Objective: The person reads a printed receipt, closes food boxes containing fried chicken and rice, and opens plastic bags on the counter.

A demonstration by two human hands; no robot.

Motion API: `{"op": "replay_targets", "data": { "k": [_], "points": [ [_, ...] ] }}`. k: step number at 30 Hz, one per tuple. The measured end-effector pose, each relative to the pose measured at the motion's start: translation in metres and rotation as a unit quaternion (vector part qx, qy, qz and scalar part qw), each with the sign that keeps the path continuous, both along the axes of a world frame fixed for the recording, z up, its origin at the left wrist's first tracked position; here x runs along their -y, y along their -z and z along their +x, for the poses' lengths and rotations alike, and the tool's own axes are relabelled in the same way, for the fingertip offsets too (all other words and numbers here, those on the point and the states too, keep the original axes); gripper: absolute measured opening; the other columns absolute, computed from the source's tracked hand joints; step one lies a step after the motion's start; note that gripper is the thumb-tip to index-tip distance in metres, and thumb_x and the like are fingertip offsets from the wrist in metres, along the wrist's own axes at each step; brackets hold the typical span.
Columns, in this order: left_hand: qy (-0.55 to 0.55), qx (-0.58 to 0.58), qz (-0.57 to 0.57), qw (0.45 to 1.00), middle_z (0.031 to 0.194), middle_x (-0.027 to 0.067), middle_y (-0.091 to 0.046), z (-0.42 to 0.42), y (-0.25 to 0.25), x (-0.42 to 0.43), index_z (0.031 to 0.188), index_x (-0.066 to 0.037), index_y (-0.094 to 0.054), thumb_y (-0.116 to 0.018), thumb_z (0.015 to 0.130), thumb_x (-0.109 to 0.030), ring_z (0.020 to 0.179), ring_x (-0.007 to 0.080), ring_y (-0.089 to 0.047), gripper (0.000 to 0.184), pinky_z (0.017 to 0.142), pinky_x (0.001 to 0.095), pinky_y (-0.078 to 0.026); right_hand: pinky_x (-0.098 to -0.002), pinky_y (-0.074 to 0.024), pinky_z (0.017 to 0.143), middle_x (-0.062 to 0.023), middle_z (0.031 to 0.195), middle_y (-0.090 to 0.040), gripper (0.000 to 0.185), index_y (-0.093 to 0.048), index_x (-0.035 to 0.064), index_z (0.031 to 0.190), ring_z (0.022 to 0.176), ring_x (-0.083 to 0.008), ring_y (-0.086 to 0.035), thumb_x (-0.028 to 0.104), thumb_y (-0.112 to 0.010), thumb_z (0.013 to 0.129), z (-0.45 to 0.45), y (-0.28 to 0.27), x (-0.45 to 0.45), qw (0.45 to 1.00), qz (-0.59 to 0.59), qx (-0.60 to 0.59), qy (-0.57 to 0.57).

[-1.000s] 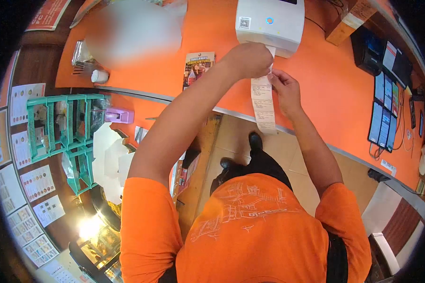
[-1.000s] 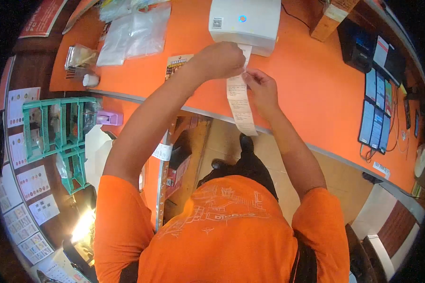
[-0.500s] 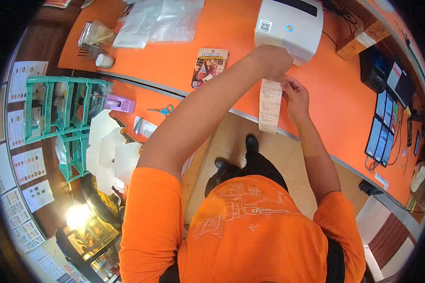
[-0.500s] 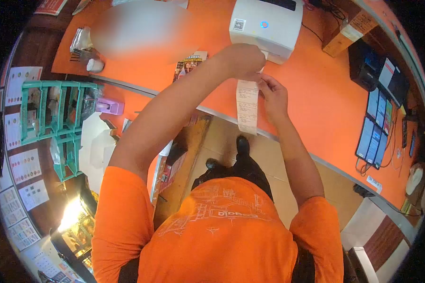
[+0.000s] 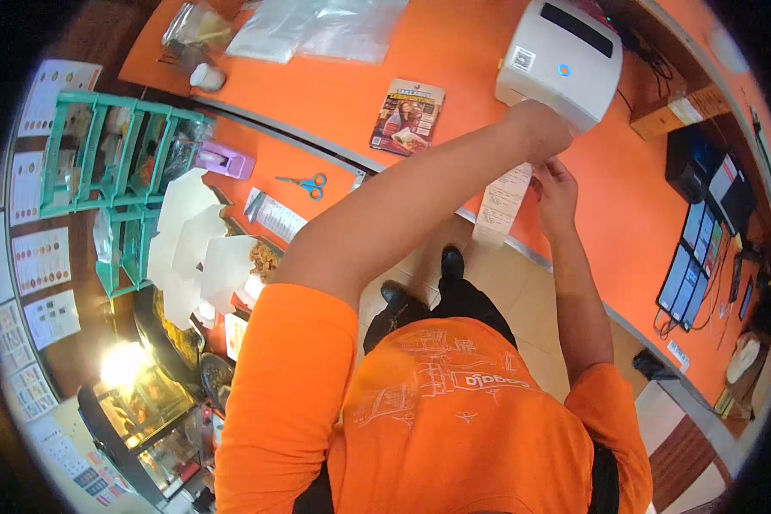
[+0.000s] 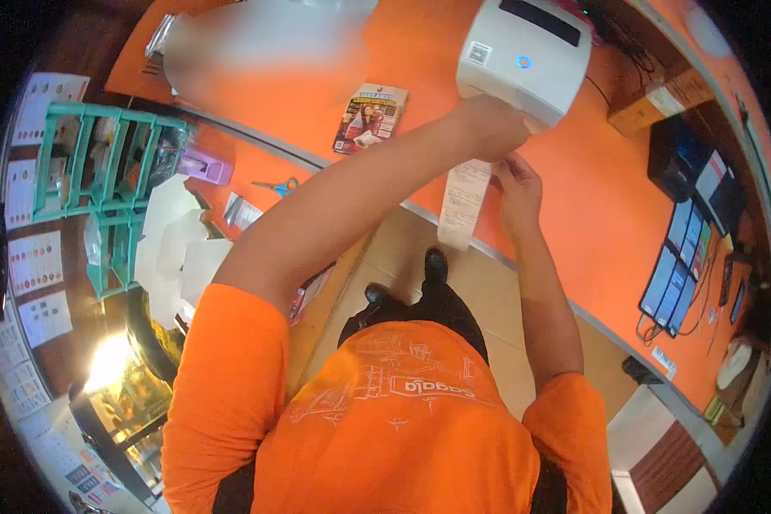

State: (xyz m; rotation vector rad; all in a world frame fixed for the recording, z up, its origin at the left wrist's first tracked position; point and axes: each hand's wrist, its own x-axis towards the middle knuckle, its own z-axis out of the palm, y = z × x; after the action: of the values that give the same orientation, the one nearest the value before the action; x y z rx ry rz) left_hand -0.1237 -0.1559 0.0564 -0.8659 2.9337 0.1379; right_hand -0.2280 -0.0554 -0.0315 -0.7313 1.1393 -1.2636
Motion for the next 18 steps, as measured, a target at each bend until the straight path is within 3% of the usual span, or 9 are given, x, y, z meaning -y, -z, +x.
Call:
{"op": "replay_targets", "data": {
  "k": [4, 10, 18],
  "points": [
    [-0.082, -0.060, 0.096, 0.990, 0.087, 0.0183, -0.071, 0.023, -0.011, 0.000, 0.085, -0.003, -0.073, -0.068, 0.074, -0.020, 0.083, 0.0325, -0.070, 0.021, 0.072, 0.0413, -0.056, -0.0291, -0.0493, 0.079, -0.0053, 0.100, -0.065, 0.021, -0.062, -0.0021, 0.110, 0.090, -0.0139, -0.061, 0.011, -0.058, 0.094, -0.004, 0.010, 0.004, 1.000, 0.008, 0.015, 0.014],
    [-0.088, -0.084, 0.161, 0.979, 0.084, 0.0186, -0.070, 0.031, 0.002, 0.013, 0.081, -0.004, -0.074, -0.069, 0.071, -0.029, 0.081, 0.0328, -0.069, 0.027, 0.073, 0.0430, -0.055, -0.0301, -0.0502, 0.080, -0.0067, 0.103, -0.065, 0.020, -0.061, -0.0019, 0.109, 0.092, -0.0152, -0.062, 0.011, -0.058, 0.094, 0.003, 0.004, 0.007, 1.000, 0.005, 0.027, 0.002],
    [-0.106, -0.110, 0.137, 0.979, 0.081, 0.0171, -0.070, 0.029, 0.003, 0.010, 0.081, -0.006, -0.074, -0.070, 0.073, -0.022, 0.079, 0.0324, -0.069, 0.019, 0.072, 0.0430, -0.055, -0.0291, -0.0503, 0.076, -0.0060, 0.100, -0.066, 0.022, -0.064, -0.0010, 0.109, 0.088, -0.0144, -0.061, 0.011, -0.061, 0.092, 0.001, 0.002, 0.010, 1.000, 0.002, 0.024, 0.013]
  ]
}}
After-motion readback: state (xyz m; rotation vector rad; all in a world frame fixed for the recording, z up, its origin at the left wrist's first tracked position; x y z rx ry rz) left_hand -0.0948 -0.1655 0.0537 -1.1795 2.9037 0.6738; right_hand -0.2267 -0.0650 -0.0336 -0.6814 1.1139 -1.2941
